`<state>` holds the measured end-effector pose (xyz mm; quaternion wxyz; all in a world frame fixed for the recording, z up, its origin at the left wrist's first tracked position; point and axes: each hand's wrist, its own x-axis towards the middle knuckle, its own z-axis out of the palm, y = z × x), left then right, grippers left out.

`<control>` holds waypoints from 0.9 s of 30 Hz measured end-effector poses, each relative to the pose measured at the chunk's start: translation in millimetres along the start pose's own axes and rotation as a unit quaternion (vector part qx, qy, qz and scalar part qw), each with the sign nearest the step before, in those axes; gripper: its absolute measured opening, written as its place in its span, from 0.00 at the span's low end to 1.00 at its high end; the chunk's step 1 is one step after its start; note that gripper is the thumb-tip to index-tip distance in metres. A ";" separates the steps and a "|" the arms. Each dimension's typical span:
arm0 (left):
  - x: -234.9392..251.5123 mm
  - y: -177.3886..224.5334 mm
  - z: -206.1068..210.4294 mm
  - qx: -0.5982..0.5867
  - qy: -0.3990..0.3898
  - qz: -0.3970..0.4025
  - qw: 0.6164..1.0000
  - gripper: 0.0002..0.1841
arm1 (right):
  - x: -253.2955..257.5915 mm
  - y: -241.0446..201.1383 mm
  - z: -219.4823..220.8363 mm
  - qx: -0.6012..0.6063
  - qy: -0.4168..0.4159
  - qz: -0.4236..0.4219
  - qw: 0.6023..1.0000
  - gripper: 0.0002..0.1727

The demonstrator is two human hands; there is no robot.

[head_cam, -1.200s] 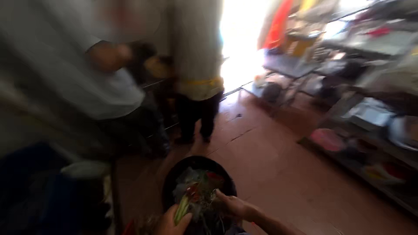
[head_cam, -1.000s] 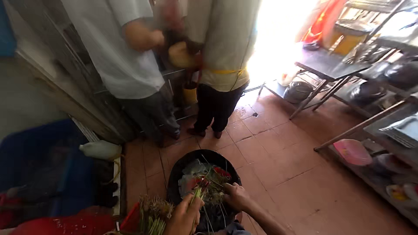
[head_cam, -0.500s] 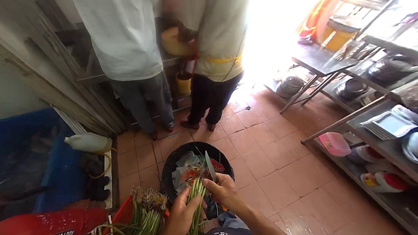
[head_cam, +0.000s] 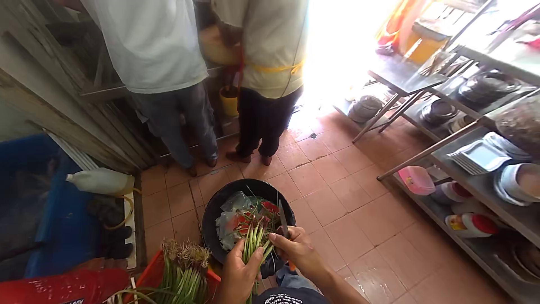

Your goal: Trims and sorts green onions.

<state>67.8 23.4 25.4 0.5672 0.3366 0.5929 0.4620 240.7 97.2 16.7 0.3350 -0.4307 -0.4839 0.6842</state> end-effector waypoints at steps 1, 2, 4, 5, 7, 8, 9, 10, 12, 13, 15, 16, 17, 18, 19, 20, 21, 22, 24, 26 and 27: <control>0.0 1.0 1.4 -0.015 -0.003 -0.004 1.000 0.12 | -1.2 0.6 0.4 0.030 0.011 0.006 0.999 0.14; -0.3 2.4 3.3 -0.030 -0.005 -0.011 0.999 0.11 | -2.4 0.9 1.6 0.052 0.026 0.011 0.998 0.13; -1.7 3.1 6.6 -0.046 -0.001 -0.025 0.999 0.11 | -4.5 3.0 3.1 0.066 0.054 0.002 0.996 0.12; -1.7 2.0 7.0 -0.047 0.005 -0.029 0.998 0.11 | -5.4 3.9 1.3 0.056 0.060 -0.011 0.997 0.11; -1.1 -0.1 5.8 -0.046 0.015 -0.027 0.998 0.12 | -8.0 1.6 -6.7 0.007 0.059 -0.051 0.997 0.11; -0.5 -1.2 5.1 -0.046 0.019 -0.028 0.998 0.12 | -8.8 -0.4 -10.4 -0.043 0.061 -0.083 0.994 0.11; 0.0 -2.6 4.6 -0.043 0.022 -0.030 0.998 0.12 | -9.2 -2.9 -13.4 -0.117 0.065 -0.120 0.984 0.13; 0.6 -4.7 4.6 -0.034 0.022 -0.031 0.999 0.12 | -9.0 -4.6 -15.5 -0.221 0.072 -0.159 0.960 0.14; 1.8 -8.2 7.0 0.003 0.023 -0.019 1.000 0.13 | -8.1 -11.0 -13.4 -0.428 0.092 -0.228 0.870 0.13; 1.9 -9.4 9.5 0.027 0.030 -0.007 0.999 0.14 | -8.7 -16.1 -10.0 -0.501 0.087 -0.242 0.826 0.11; 0.6 -11.5 13.3 0.075 0.036 0.022 0.996 0.24 | -10.1 -26.5 -1.9 -0.590 0.042 -0.229 0.774 0.10; 0.1 -12.9 15.0 0.084 0.040 0.034 0.995 0.28 | -10.2 -29.8 0.3 -0.601 0.009 -0.204 0.773 0.09; 0.2 -14.4 16.0 0.081 0.045 0.043 0.995 0.30 | -9.8 -33.4 0.8 -0.593 -0.031 -0.158 0.789 0.09; 0.8 -15.4 16.5 0.076 0.049 0.051 0.995 0.31 | -7.7 -37.1 -0.3 -0.574 -0.072 -0.099 0.810 0.13; 1.2 -15.7 16.5 0.074 0.049 0.056 0.994 0.31 | -4.7 -39.9 -1.6 -0.553 -0.106 -0.045 0.825 0.18; 0.9 -15.6 16.2 0.075 0.043 0.059 0.994 0.32 | -1.5 -41.8 -2.7 -0.537 -0.134 -0.003 0.833 0.19; -0.2 -15.1 15.8 0.076 0.034 0.055 0.995 0.32 | 1.6 -42.9 -3.4 -0.522 -0.159 0.027 0.837 0.19; -2.0 -14.6 15.2 0.072 0.024 0.045 0.996 0.33 | 4.6 -43.2 -3.7 -0.508 -0.182 0.047 0.841 0.18; -5.5 -15.6 12.9 0.061 0.012 0.023 0.998 0.35 | 8.9 -42.2 -1.1 -0.485 -0.201 0.070 0.848 0.15; -5.3 -19.2 11.5 0.049 0.011 0.008 0.999 0.33 | 10.4 -40.2 -0.3 -0.468 -0.169 0.081 0.863 0.15; -4.5 -21.0 11.5 0.041 0.017 0.000 0.999 0.32 | 10.3 -40.2 -0.3 -0.460 -0.140 0.088 0.872 0.16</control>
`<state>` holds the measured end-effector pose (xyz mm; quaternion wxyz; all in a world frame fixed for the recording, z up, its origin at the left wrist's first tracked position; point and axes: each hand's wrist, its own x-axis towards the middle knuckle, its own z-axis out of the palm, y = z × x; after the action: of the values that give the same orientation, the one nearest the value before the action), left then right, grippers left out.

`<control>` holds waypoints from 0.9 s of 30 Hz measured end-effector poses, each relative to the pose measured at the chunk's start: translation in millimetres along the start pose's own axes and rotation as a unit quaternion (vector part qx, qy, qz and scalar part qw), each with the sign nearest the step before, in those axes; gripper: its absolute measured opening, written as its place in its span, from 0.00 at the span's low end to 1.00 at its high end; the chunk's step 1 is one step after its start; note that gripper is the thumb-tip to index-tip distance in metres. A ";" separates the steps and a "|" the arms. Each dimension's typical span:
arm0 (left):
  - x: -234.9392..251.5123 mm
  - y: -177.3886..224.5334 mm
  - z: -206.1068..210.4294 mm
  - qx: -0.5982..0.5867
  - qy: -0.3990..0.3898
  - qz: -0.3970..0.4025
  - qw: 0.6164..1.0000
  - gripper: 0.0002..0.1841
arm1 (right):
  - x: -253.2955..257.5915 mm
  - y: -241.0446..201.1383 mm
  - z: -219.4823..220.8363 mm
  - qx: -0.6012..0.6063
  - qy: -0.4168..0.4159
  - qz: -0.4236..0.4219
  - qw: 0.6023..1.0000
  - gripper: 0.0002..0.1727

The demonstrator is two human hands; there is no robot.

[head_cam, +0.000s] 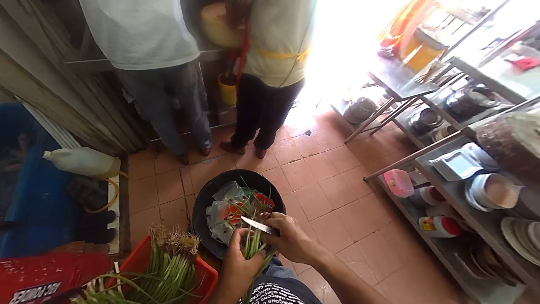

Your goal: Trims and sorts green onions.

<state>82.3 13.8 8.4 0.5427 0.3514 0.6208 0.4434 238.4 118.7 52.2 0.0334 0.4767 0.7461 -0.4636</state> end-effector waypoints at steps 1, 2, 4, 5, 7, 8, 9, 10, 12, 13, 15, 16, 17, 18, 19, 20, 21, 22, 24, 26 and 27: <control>0.8 -1.5 -0.1 -0.008 0.009 -0.006 1.000 0.30 | -0.1 -0.5 -0.1 0.012 0.027 0.014 0.999 0.16; 1.4 -2.8 -0.5 -0.018 0.016 -0.010 1.000 0.30 | 0.2 -0.3 0.0 0.019 0.054 0.022 0.998 0.16; 1.7 -3.0 -2.2 -0.036 0.026 -0.021 0.999 0.30 | 1.7 3.1 0.6 0.022 0.113 0.019 0.993 0.15; 1.4 -2.3 -4.0 -0.037 0.027 -0.025 0.999 0.30 | 2.5 5.4 0.5 0.021 0.144 0.011 0.989 0.14; 0.9 -2.3 -9.5 -0.036 0.017 -0.025 0.999 0.29 | 5.3 14.3 -1.2 0.021 0.226 -0.022 0.974 0.11; 1.0 -2.9 -12.6 -0.036 0.012 -0.027 0.999 0.29 | 6.8 19.2 -5.3 0.022 0.264 -0.035 0.964 0.11; 1.0 -4.1 -15.6 -0.032 0.009 -0.028 0.999 0.29 | 7.2 23.7 -11.3 0.025 0.301 -0.041 0.953 0.11; 0.6 -5.5 -18.6 -0.029 0.008 -0.029 0.999 0.29 | 6.3 27.5 -18.9 0.032 0.336 -0.039 0.940 0.12; -0.3 -10.0 -23.3 -0.028 0.013 -0.030 0.999 0.29 | 2.7 36.3 -35.7 0.045 0.401 -0.011 0.915 0.15; -1.3 -11.7 -24.7 -0.035 0.021 -0.033 0.999 0.27 | 1.1 41.0 -42.9 0.034 0.429 -0.002 0.903 0.15; -4.0 -13.9 -27.7 -0.051 0.042 -0.038 0.997 0.22 | 2.2 50.4 -47.2 -0.001 0.435 -0.018 0.900 0.12; -4.8 -14.0 -29.1 -0.054 0.051 -0.037 0.997 0.19 | 4.2 52.9 -44.1 -0.002 0.399 -0.030 0.916 0.10; -5.0 -14.2 -29.8 -0.054 0.059 -0.031 0.996 0.16 | 8.2 54.5 -37.2 0.007 0.352 -0.035 0.935 0.09; -4.4 -13.5 -29.7 -0.053 0.064 -0.027 0.996 0.15 | 12.8 53.0 -28.9 0.021 0.304 -0.022 0.952 0.09; -3.2 -12.0 -28.8 -0.051 0.069 -0.024 0.996 0.14 | 17.5 49.4 -21.3 0.031 0.261 0.010 0.965 0.09; -2.2 -9.8 -27.1 -0.049 0.078 -0.022 0.995 0.13 | 22.2 44.1 -15.4 0.038 0.236 0.049 0.970 0.10; -1.7 -7.8 -25.7 -0.047 0.090 -0.021 0.995 0.12 | 26.3 39.4 -11.2 0.033 0.220 0.094 0.970 0.10; -1.8 -6.0 -25.6 -0.046 0.101 -0.021 0.994 0.11 | 30.3 37.5 -8.1 0.023 0.213 0.129 0.968 0.11; -3.4 -2.7 -27.7 -0.049 0.121 -0.023 0.991 0.09 | 40.2 46.3 -2.7 0.003 0.203 0.178 0.963 0.12; -9.3 1.2 -29.9 -0.049 0.123 -0.031 0.991 0.10 | 50.9 67.9 7.3 -0.008 0.167 0.213 0.963 0.14; -12.5 4.3 -30.6 -0.045 0.117 -0.031 0.992 0.10 | 56.7 77.0 14.6 -0.009 0.143 0.221 0.965 0.16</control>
<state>54.0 -1.3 17.4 0.4951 0.2527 0.6699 0.4921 259.0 155.6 -34.8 0.0321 0.6906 0.6237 -0.3647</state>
